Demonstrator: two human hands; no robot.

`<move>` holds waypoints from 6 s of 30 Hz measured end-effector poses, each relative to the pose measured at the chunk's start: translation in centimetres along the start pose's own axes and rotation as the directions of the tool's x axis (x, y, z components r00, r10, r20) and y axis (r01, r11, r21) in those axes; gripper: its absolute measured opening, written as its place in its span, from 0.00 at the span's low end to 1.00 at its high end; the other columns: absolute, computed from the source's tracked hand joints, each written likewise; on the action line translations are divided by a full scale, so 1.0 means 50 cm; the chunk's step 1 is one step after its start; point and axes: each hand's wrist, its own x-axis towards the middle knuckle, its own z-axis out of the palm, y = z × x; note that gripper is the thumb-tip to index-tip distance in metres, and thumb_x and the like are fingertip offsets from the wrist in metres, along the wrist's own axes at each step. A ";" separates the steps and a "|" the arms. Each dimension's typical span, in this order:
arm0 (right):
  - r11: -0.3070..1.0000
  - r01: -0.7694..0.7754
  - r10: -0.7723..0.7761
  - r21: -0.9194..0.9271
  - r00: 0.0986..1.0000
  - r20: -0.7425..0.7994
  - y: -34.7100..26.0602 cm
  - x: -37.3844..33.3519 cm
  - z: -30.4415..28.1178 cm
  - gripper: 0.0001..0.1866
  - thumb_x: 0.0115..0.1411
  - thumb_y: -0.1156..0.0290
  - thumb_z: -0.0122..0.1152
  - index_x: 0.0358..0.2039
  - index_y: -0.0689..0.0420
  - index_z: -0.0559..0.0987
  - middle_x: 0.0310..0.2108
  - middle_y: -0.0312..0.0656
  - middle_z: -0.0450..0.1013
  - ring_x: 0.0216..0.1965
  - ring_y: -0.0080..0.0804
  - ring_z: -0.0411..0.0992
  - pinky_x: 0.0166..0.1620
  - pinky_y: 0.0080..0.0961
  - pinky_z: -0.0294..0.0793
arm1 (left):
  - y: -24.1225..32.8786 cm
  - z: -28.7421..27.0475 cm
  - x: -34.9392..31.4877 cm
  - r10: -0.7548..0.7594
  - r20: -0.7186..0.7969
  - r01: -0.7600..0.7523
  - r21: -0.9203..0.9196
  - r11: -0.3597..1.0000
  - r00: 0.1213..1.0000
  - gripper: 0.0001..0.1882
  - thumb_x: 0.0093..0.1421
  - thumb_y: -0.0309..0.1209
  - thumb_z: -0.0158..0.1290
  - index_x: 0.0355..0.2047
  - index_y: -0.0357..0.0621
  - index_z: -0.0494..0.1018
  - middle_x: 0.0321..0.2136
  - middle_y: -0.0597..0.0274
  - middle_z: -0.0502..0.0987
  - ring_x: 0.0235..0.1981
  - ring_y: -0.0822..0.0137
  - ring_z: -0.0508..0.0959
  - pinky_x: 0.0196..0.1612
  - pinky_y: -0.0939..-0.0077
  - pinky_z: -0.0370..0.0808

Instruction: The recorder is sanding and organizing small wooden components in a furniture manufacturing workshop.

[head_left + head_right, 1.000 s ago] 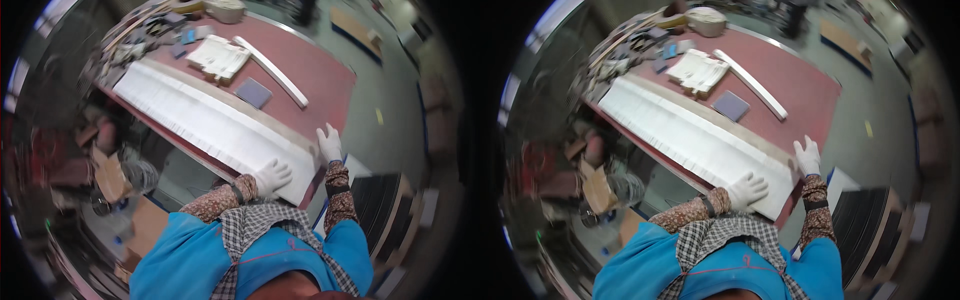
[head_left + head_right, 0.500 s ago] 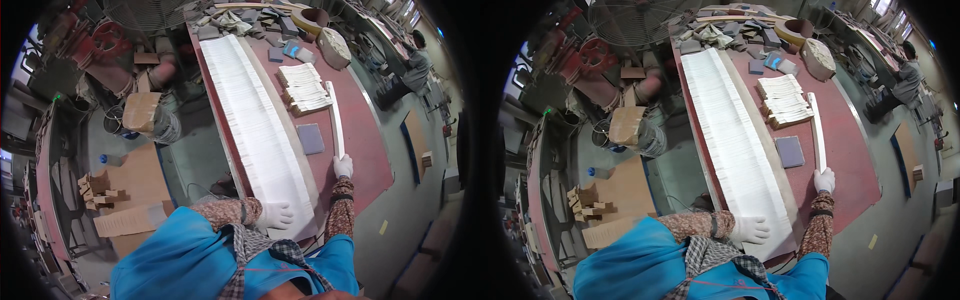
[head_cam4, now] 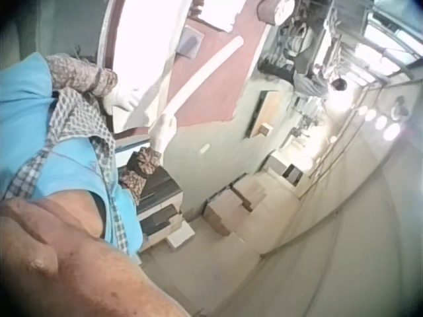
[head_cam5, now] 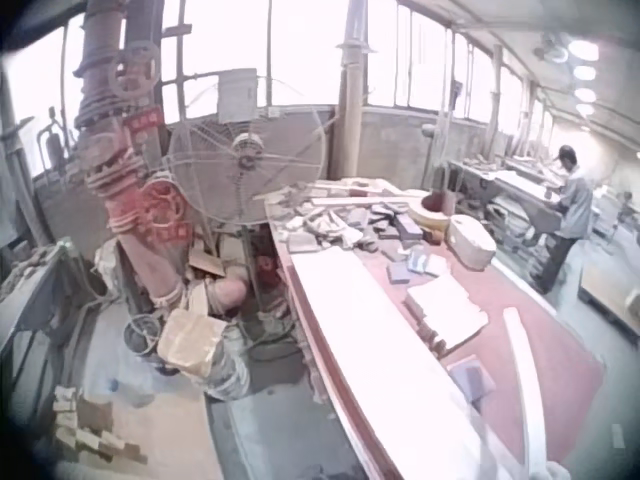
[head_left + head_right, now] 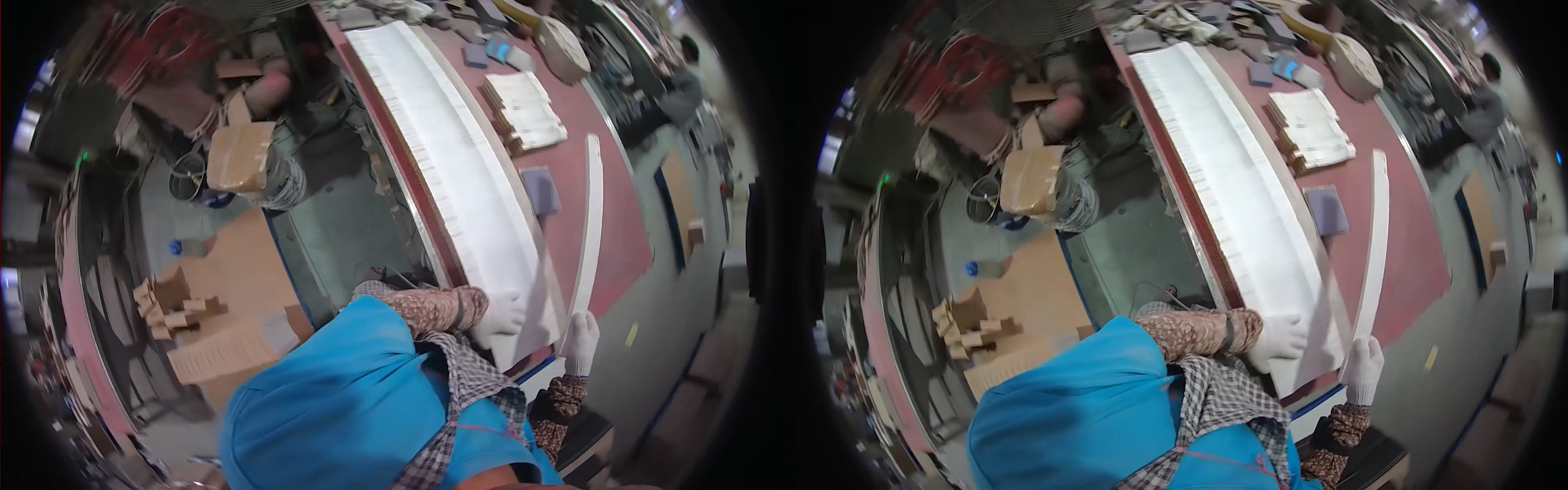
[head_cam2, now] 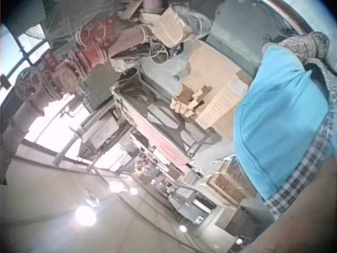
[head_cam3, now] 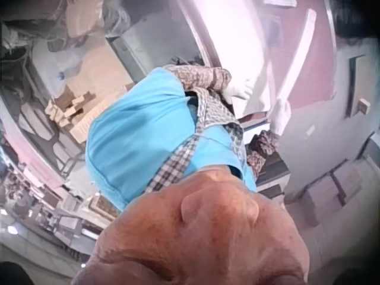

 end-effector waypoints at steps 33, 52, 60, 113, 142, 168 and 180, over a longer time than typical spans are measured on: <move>0.670 -0.325 -0.097 -0.667 0.853 -0.513 0.216 -0.394 0.302 0.34 0.48 0.57 0.77 0.52 0.58 0.76 0.47 0.47 0.72 0.49 0.48 0.71 0.56 0.42 0.69 | -0.076 -0.140 -0.308 -0.495 0.821 0.311 -0.568 -0.762 0.286 0.31 0.73 0.48 0.49 0.57 0.25 0.65 0.46 0.31 0.77 0.43 0.46 0.85 0.42 0.60 0.89; 0.775 -0.229 0.032 -0.589 0.945 -0.326 0.243 -0.331 0.256 0.24 0.42 0.64 0.79 0.34 0.58 0.73 0.38 0.48 0.69 0.42 0.52 0.72 0.46 0.44 0.74 | -0.053 -0.147 -0.278 -0.630 0.748 0.310 -0.662 -0.683 0.209 0.25 0.76 0.41 0.46 0.57 0.27 0.65 0.47 0.38 0.78 0.44 0.52 0.84 0.44 0.67 0.89; 0.878 -0.289 0.046 -0.383 0.846 -0.532 0.295 -0.367 0.266 0.49 0.46 0.65 0.77 0.67 0.59 0.65 0.59 0.52 0.70 0.62 0.51 0.67 0.64 0.40 0.68 | 0.002 -0.171 -0.281 -0.823 0.496 0.901 -0.432 0.042 0.276 0.21 0.65 0.45 0.62 0.34 0.34 0.77 0.26 0.55 0.82 0.24 0.58 0.82 0.32 0.67 0.80; 0.870 -0.492 0.424 -0.018 0.767 -0.482 0.356 -0.105 0.834 0.24 0.61 0.61 0.61 0.56 0.56 0.76 0.48 0.52 0.77 0.50 0.51 0.75 0.52 0.47 0.74 | -0.145 -0.142 -0.159 -0.055 0.502 -0.179 0.406 0.896 0.863 0.57 0.53 0.63 0.60 0.70 0.32 0.57 0.68 0.32 0.61 0.69 0.34 0.61 0.68 0.36 0.58; 0.796 -0.604 0.523 -0.037 0.717 -0.461 0.454 -0.139 0.755 0.35 0.56 0.66 0.67 0.65 0.52 0.69 0.59 0.56 0.70 0.60 0.56 0.69 0.60 0.44 0.71 | -0.130 -0.150 -0.130 0.026 0.345 -0.131 0.283 0.950 0.938 0.53 0.44 0.58 0.66 0.61 0.30 0.65 0.56 0.37 0.71 0.59 0.40 0.72 0.57 0.47 0.70; 0.488 0.666 0.673 0.564 0.124 -0.729 0.295 -0.904 0.129 0.23 0.74 0.59 0.48 0.63 0.58 0.72 0.53 0.46 0.77 0.47 0.40 0.80 0.48 0.37 0.82 | -0.114 -0.175 -0.130 -0.089 0.428 -0.059 0.321 0.945 0.900 0.56 0.43 0.58 0.67 0.65 0.35 0.62 0.63 0.39 0.66 0.66 0.41 0.65 0.64 0.42 0.63; 0.200 0.594 0.317 0.779 0.713 -0.625 0.232 -0.517 -0.012 0.24 0.74 0.56 0.43 0.58 0.61 0.73 0.49 0.50 0.78 0.38 0.39 0.82 0.30 0.33 0.83 | -0.102 -0.166 -0.127 -0.202 0.376 0.086 0.301 0.950 0.904 0.56 0.37 0.54 0.70 0.63 0.38 0.64 0.61 0.44 0.68 0.65 0.42 0.67 0.65 0.41 0.61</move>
